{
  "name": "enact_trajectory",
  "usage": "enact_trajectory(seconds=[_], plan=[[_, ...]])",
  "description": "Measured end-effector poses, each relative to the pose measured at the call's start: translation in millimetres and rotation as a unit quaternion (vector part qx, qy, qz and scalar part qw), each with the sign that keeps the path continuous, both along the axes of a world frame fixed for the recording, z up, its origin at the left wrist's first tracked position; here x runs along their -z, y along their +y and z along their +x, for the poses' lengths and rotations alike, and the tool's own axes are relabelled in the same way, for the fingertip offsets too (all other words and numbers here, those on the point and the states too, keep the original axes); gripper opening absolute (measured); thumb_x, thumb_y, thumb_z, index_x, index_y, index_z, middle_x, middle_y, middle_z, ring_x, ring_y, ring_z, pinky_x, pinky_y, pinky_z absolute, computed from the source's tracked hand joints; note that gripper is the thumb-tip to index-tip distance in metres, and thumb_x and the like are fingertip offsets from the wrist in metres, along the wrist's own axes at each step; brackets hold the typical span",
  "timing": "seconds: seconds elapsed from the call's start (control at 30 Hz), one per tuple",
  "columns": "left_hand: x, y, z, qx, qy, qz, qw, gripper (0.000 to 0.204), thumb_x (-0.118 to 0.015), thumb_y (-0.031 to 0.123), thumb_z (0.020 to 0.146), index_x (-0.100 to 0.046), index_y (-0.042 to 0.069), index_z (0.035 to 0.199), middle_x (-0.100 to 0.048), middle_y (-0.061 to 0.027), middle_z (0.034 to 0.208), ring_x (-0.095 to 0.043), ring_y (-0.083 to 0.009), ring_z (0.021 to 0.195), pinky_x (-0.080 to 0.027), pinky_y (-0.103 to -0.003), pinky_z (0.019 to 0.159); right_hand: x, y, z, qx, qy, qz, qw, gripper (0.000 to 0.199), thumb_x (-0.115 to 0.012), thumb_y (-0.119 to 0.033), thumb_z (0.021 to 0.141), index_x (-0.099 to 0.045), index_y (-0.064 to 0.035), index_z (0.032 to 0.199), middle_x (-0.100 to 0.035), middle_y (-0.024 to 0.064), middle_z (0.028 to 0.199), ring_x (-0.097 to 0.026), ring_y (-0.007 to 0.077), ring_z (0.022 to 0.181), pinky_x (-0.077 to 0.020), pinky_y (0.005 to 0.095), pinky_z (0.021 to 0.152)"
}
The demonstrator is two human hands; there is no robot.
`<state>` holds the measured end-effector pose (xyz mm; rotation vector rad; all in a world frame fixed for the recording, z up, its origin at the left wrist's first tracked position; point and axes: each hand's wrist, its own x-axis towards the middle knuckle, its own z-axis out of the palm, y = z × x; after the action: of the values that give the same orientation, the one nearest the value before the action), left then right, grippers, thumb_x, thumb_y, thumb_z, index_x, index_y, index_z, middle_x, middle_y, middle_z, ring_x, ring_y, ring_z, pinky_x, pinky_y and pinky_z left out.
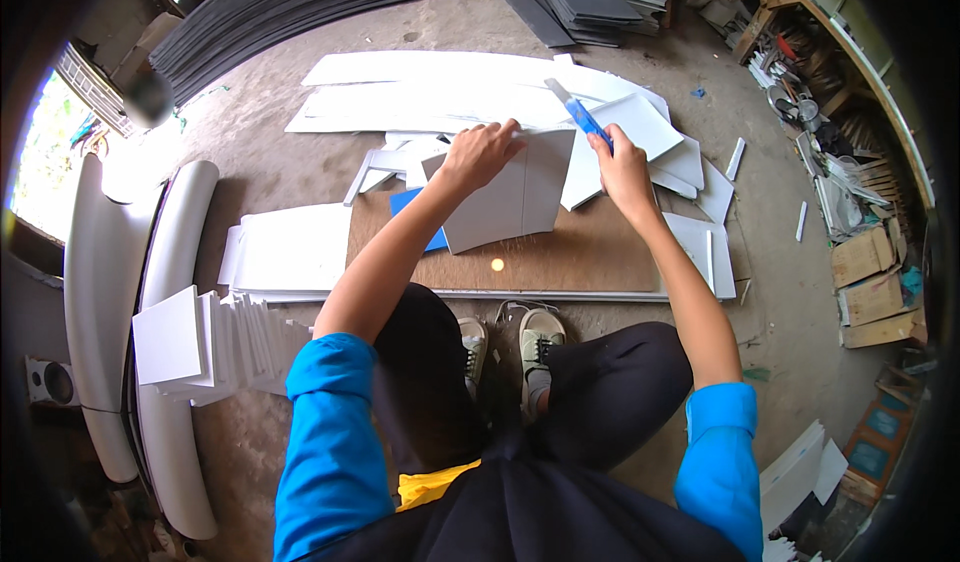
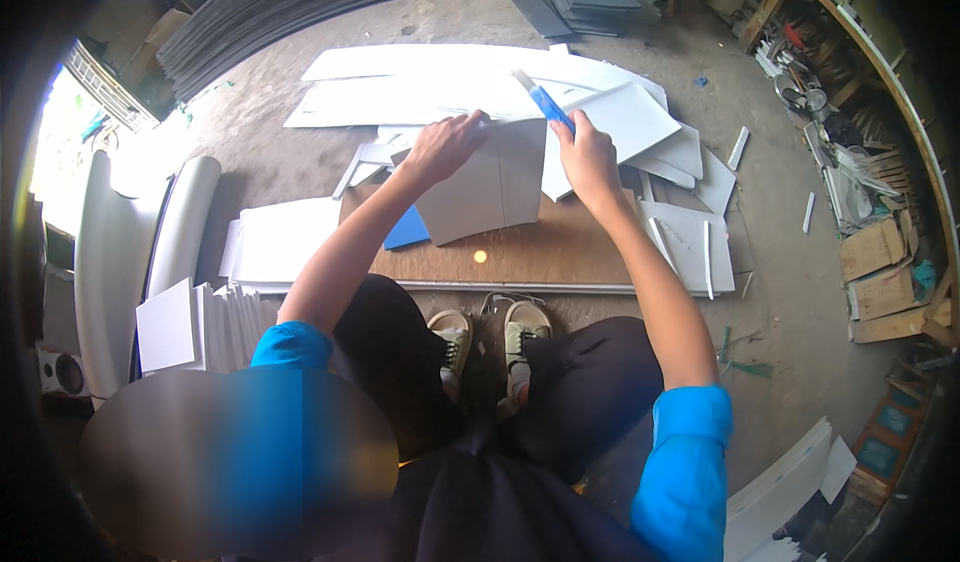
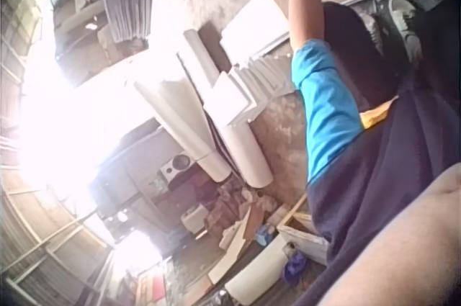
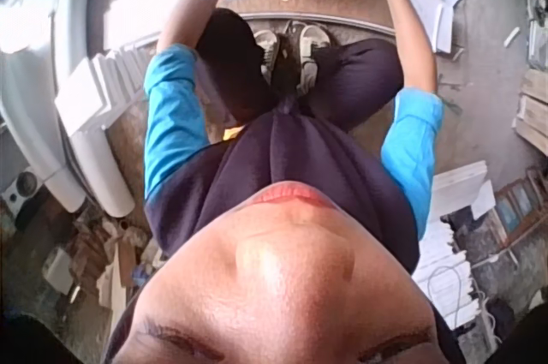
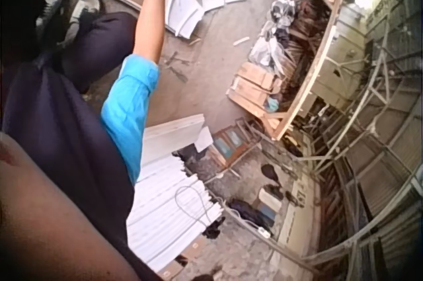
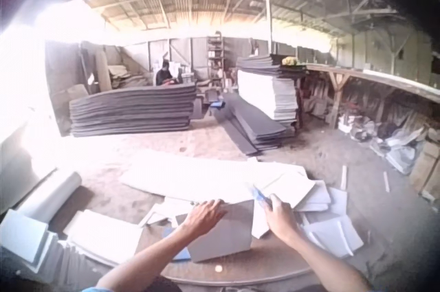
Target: The person sits on the floor and uses a utility knife to cut white rectangular sheets. They use a blue rectangular template to guide the cuts, repeatedly aligning the template on the sheets and slicing along its edges. The person handles the sheets and the template one at a time, discarding cut pieces and repositioning the template for subsequent cuts.
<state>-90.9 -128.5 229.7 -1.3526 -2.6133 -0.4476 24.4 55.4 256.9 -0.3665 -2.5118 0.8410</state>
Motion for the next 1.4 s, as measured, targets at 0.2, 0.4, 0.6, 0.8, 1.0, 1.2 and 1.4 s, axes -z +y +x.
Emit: enact_trajectory(seconds=[0.2,0.4,0.6,0.8,1.0,1.2,1.4], plan=[[6.2,1.5,-4.5,0.047,0.04,0.046,0.997,0.025,-0.044,0.03,0.088,-0.048,0.01,0.103,-0.062,-0.0112,0.075,-0.061,-0.0294,0.062,-0.047,-0.038,0.05,2.5,-17.1,28.8,-0.037,-0.14,0.048,0.988,0.017,-0.042,-0.017,0.091,-0.039,0.0004,0.09,-0.053,0.0102,0.057,-0.053,0.0195,0.043,-0.0421,0.0346,0.043],[6.7,-0.2,-1.5,0.058,0.011,0.074,0.995,0.022,-0.046,0.028,0.087,-0.049,0.009,0.096,-0.061,-0.0124,0.068,-0.06,-0.0304,0.061,-0.047,-0.039,0.051,5.6,-68.3,47.8,0.032,-0.12,-0.104,0.987,0.017,-0.042,-0.01,0.088,-0.037,0.0025,0.099,-0.057,0.018,0.07,-0.058,0.0293,0.06,-0.047,0.0387,0.051],[9.1,3.0,-3.6,0.028,0.049,0.068,0.996,0.023,-0.047,0.031,0.086,-0.05,0.008,0.09,-0.063,-0.0099,0.071,-0.062,-0.0265,0.066,-0.047,-0.037,0.066,24.8,-98.5,28.6,0.071,-0.087,-0.083,0.99,0.025,-0.038,-0.018,0.091,-0.036,0.0052,0.1,-0.056,0.0279,0.071,-0.057,0.0431,0.071,-0.0452,0.0489,0.059],[10.7,2.8,-1.4,0.035,0.056,0.09,0.994,0.023,-0.045,0.031,0.087,-0.05,0.009,0.089,-0.062,-0.0083,0.07,-0.061,-0.0255,0.066,-0.046,-0.036,0.066,37.1,-93.5,26.0,0.104,-0.076,-0.046,0.991,0.04,-0.031,-0.03,0.093,-0.048,0.0054,0.087,-0.057,0.0281,0.073,-0.056,0.0435,0.07,-0.046,0.0479,0.057],[4.6,3.1,0.8,0.02,0.021,0.096,0.995,0.021,-0.051,0.029,0.083,-0.055,0.009,0.089,-0.061,-0.01,0.069,-0.06,-0.0285,0.066,-0.048,-0.038,0.058,30.2,-95.8,34.0,0.095,-0.084,-0.091,0.988,0.041,-0.03,-0.03,0.094,-0.049,0.0058,0.086,-0.056,0.0287,0.069,-0.056,0.0434,0.069,-0.0458,0.0469,0.055],[-2.4,6.7,7.3,0.0,0.001,0.09,0.996,0.025,-0.052,0.031,0.081,-0.058,0.011,0.096,-0.062,-0.0098,0.071,-0.061,-0.0282,0.067,-0.048,-0.038,0.06,34.6,-96.8,36.8,0.083,-0.076,-0.068,0.991,0.042,-0.029,-0.029,0.094,-0.048,0.007,0.087,-0.056,0.0272,0.063,-0.057,0.0419,0.064,-0.0479,0.0453,0.049],[-4.8,5.6,9.3,-0.011,0.008,0.075,0.997,0.025,-0.053,0.031,0.08,-0.059,0.013,0.096,-0.063,-0.0104,0.072,-0.061,-0.0276,0.071,-0.048,-0.039,0.064,36.5,-100.5,39.0,0.079,-0.06,-0.041,0.994,0.04,-0.03,-0.027,0.094,-0.048,0.0064,0.083,-0.055,0.0255,0.059,-0.058,0.04,0.06,-0.0482,0.0435,0.046]])
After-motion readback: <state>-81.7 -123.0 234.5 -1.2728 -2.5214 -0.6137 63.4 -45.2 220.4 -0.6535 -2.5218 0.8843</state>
